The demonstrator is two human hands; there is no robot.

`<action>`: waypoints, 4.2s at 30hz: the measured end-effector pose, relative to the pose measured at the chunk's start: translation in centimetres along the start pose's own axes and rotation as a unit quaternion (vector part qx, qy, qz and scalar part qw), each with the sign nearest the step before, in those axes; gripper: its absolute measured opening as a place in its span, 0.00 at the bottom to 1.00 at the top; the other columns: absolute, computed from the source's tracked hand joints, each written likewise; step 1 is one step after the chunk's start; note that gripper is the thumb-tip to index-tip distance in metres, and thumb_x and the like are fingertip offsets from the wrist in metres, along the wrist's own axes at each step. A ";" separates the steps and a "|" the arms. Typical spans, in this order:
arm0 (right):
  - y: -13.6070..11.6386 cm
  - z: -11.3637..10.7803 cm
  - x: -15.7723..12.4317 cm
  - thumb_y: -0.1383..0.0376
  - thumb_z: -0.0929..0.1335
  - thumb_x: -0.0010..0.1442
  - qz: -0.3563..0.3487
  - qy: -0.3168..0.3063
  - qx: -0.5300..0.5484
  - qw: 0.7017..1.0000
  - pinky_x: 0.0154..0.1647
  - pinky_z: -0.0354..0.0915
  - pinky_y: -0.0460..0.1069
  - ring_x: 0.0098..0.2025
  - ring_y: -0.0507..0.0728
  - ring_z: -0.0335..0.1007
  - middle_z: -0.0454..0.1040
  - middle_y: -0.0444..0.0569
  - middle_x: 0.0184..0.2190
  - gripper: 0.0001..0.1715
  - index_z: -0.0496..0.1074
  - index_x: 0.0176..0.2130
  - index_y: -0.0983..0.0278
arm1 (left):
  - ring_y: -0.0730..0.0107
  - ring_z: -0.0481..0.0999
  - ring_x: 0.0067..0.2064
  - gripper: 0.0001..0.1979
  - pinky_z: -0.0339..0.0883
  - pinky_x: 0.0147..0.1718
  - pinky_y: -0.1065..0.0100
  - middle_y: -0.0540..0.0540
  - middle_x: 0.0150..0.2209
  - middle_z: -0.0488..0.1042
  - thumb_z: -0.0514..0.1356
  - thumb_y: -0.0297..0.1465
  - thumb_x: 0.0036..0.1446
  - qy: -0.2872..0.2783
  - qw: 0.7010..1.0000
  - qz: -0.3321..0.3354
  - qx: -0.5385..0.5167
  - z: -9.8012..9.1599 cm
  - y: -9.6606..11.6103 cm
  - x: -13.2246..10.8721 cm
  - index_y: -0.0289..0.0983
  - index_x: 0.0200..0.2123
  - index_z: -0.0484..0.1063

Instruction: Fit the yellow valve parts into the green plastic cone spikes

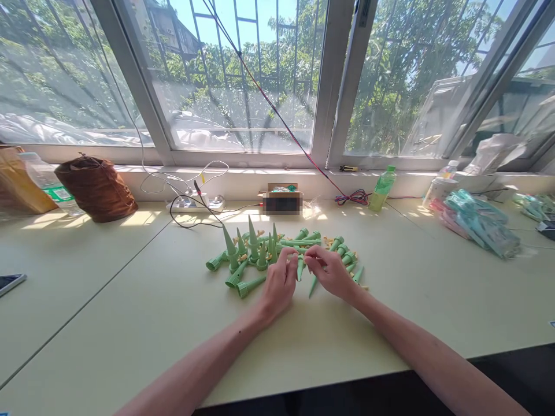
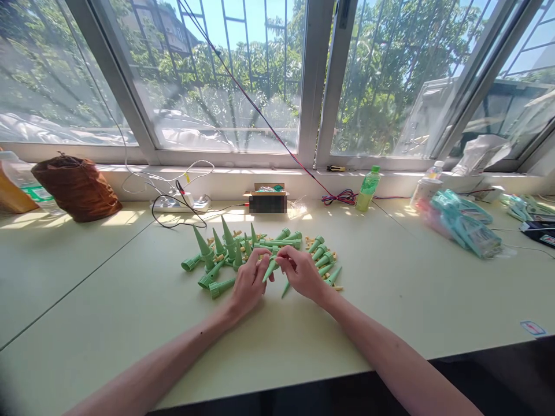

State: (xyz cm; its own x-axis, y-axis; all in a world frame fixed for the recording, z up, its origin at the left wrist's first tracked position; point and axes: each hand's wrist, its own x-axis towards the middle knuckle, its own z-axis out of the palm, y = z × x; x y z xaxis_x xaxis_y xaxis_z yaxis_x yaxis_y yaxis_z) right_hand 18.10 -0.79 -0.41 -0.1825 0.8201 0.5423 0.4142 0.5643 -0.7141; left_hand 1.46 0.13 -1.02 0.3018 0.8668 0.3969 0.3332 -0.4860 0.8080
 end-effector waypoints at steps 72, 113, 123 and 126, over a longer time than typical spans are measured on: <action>-0.4 0.2 -0.1 0.56 0.63 0.68 0.023 0.063 0.016 0.998 0.24 0.61 0.46 0.22 0.52 0.66 0.69 0.42 0.21 0.12 0.63 0.35 0.61 | 0.81 0.66 0.21 0.14 0.59 0.21 0.76 0.50 0.36 0.73 0.54 0.39 0.65 0.004 0.999 0.045 -0.014 0.3 -0.7 0.2 0.40 0.50 0.58; -0.1 0.4 -0.3 0.57 0.59 0.70 0.046 0.045 0.035 0.997 0.21 0.57 0.46 0.19 0.50 0.58 0.67 0.41 0.20 0.14 0.60 0.34 0.60 | 0.78 0.66 0.25 0.03 0.60 0.25 0.75 0.49 0.33 0.70 0.55 0.28 0.65 0.055 0.985 0.158 0.039 0.4 -1.1 0.1 0.38 0.41 0.62; -0.5 0.3 -0.2 0.58 0.59 0.70 0.051 0.038 0.009 0.998 0.23 0.58 0.46 0.19 0.51 0.60 0.66 0.40 0.18 0.13 0.59 0.33 0.60 | 0.80 0.69 0.27 0.03 0.65 0.23 0.77 0.48 0.38 0.66 0.52 0.25 0.66 0.040 0.977 0.211 0.012 0.5 -1.6 0.3 0.39 0.39 0.61; -0.6 0.3 -0.1 0.58 0.59 0.70 0.052 0.035 0.009 0.998 0.23 0.57 0.46 0.18 0.51 0.60 0.65 0.39 0.17 0.13 0.59 0.33 0.60 | 0.81 0.71 0.27 0.02 0.69 0.23 0.77 0.49 0.39 0.65 0.52 0.26 0.66 0.018 0.978 0.205 -0.023 0.4 -1.4 0.3 0.39 0.39 0.61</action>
State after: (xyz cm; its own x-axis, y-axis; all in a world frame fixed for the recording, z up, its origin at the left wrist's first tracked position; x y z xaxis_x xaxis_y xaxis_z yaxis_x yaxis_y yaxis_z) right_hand 17.61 -1.17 -0.18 -0.0759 0.8657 0.4949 0.4119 0.4792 -0.7751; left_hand 1.43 1.01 -2.20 0.3699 0.6042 0.7058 0.1506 -0.7886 0.5962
